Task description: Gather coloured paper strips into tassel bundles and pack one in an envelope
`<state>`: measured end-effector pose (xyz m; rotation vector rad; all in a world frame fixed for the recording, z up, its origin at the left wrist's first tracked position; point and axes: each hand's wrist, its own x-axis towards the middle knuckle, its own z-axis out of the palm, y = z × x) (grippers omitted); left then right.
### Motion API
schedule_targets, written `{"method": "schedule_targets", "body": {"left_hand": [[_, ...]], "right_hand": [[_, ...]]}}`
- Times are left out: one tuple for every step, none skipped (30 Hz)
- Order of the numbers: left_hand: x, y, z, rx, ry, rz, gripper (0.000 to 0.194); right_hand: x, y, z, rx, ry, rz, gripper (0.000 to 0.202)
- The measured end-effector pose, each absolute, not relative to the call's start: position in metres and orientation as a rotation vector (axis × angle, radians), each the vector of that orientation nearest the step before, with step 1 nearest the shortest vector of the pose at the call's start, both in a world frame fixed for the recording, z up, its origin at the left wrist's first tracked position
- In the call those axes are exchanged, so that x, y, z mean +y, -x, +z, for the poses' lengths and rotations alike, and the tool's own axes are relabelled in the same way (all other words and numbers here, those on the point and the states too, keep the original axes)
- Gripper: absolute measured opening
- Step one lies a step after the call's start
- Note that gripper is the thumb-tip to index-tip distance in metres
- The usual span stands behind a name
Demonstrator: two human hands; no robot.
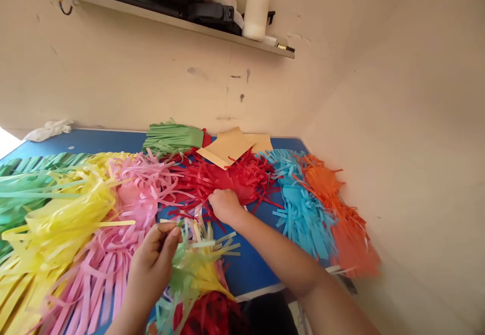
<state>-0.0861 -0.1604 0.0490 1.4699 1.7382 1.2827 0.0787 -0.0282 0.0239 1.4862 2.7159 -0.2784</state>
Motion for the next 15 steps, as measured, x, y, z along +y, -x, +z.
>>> {"method": "schedule_targets", "body": {"left_hand": [[-0.160,0.089,0.049,1.750,-1.483,1.275,0.037],[-0.160,0.092,0.049,1.774,-1.500,1.267,0.036],[-0.162,0.095,0.050,1.797,-1.517,1.260,0.035],[-0.163,0.097,0.051,1.817,-1.533,1.255,0.034],[-0.164,0.099,0.052,1.829,-1.547,1.249,0.033],[-0.165,0.098,0.053,1.834,-1.558,1.244,0.032],[-0.165,0.097,0.053,1.831,-1.569,1.240,0.032],[-0.165,0.094,0.053,1.820,-1.581,1.235,0.031],[-0.165,0.092,0.053,1.809,-1.591,1.230,0.030],[-0.164,0.089,0.052,1.800,-1.593,1.222,0.029],[-0.163,0.086,0.052,1.792,-1.591,1.212,0.028],[-0.162,0.084,0.051,1.784,-1.585,1.199,0.028],[-0.161,0.083,0.051,1.778,-1.577,1.187,0.029],[-0.160,0.083,0.051,1.772,-1.570,1.176,0.029],[-0.159,0.083,0.051,1.766,-1.565,1.167,0.030]], "right_hand": [[-0.026,-0.083,0.026,2.722,-1.483,-0.272,0.027],[-0.025,-0.087,0.027,2.732,-1.483,-0.267,0.027],[-0.024,-0.090,0.028,2.749,-1.479,-0.264,0.028],[-0.024,-0.092,0.028,2.772,-1.463,-0.268,0.028],[-0.024,-0.092,0.027,2.800,-1.434,-0.277,0.028],[-0.026,-0.090,0.026,2.827,-1.397,-0.287,0.027],[-0.028,-0.086,0.024,2.849,-1.363,-0.296,0.027],[-0.030,-0.081,0.021,2.861,-1.337,-0.303,0.025],[-0.032,-0.075,0.018,2.864,-1.326,-0.308,0.024],[-0.034,-0.070,0.015,2.861,-1.329,-0.312,0.023],[-0.034,-0.065,0.013,2.857,-1.342,-0.317,0.023],[-0.034,-0.062,0.012,2.855,-1.358,-0.327,0.022],[-0.034,-0.060,0.012,2.856,-1.375,-0.342,0.022],[-0.033,-0.060,0.013,2.863,-1.396,-0.362,0.021],[-0.032,-0.063,0.016,2.874,-1.422,-0.386,0.020]]}}
